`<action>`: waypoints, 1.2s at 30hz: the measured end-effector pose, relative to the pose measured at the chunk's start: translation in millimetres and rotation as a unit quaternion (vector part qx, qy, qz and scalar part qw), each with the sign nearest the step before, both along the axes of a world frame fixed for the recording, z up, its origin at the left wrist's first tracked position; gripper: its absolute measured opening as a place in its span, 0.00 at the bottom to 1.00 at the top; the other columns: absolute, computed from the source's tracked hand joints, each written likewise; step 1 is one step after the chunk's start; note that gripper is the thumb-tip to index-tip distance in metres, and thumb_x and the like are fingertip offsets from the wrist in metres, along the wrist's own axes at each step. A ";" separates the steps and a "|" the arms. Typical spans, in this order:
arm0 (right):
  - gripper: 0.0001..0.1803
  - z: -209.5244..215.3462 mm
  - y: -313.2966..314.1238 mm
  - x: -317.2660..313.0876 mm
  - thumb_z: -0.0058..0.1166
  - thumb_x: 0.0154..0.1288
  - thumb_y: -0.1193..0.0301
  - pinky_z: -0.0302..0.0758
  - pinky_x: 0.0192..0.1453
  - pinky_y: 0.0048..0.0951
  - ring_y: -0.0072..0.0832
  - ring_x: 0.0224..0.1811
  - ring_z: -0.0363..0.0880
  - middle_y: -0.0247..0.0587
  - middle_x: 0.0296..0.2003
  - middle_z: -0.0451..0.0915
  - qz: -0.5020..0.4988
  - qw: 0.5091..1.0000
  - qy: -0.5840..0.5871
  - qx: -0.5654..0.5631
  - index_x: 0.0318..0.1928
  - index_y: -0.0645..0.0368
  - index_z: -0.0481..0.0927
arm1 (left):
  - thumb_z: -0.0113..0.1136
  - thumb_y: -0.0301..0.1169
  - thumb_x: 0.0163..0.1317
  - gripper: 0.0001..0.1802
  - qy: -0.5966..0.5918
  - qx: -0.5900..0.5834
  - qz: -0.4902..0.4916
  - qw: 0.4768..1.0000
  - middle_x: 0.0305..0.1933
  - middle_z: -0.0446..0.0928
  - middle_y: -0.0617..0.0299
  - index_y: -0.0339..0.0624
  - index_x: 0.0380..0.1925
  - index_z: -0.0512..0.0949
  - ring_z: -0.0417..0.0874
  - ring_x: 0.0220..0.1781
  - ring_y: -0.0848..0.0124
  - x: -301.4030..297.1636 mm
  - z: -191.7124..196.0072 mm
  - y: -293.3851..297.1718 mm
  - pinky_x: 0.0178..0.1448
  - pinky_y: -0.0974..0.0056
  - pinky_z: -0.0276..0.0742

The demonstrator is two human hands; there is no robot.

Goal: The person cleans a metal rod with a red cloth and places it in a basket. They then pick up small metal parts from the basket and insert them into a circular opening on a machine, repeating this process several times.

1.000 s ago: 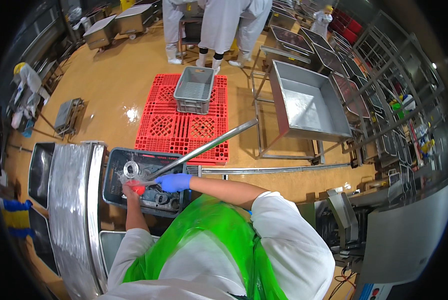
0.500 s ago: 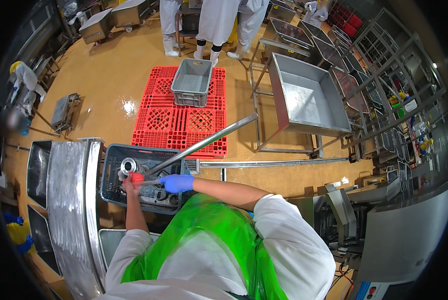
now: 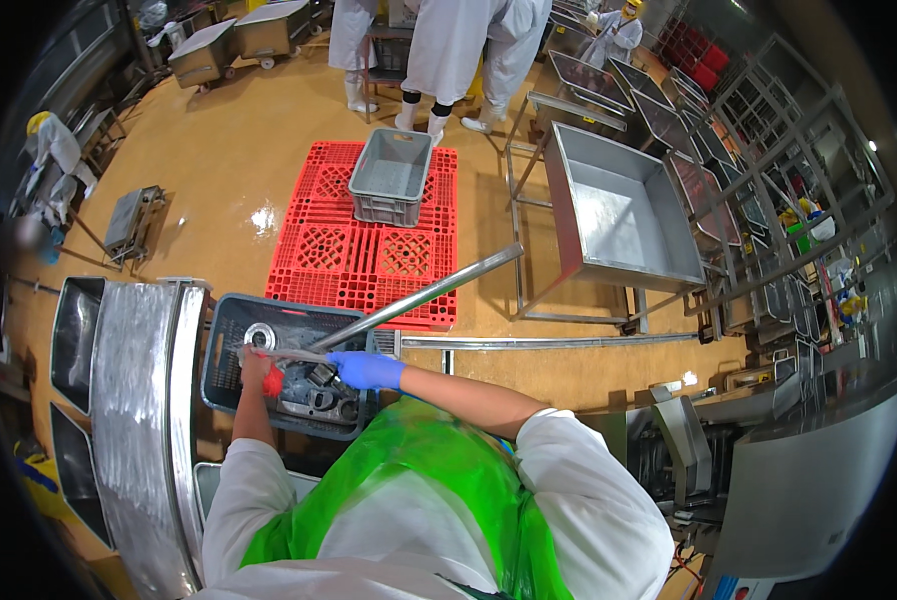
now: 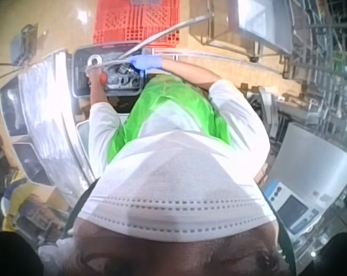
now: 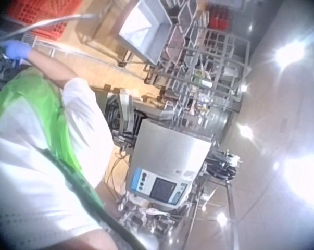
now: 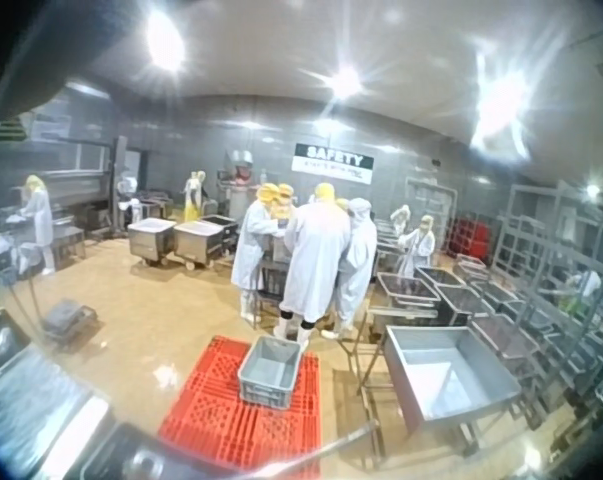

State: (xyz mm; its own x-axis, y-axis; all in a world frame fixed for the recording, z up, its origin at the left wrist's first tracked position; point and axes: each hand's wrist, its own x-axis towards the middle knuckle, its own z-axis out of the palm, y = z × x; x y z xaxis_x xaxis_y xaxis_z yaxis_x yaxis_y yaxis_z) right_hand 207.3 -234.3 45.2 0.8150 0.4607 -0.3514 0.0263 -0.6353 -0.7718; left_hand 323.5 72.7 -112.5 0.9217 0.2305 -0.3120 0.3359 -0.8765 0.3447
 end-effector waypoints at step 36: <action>0.27 -4.5 26.5 16.7 0.40 0.67 0.69 0.75 0.46 0.44 0.50 0.41 0.80 0.61 0.41 0.79 -0.020 0.999 0.034 -0.017 0.67 0.51 0.65 | 0.63 0.37 0.51 0.16 0.166 0.040 -0.259 0.951 0.33 0.83 0.50 0.42 0.38 0.84 0.86 0.35 0.56 61.2 -111.7 23.1 0.36 0.56 0.81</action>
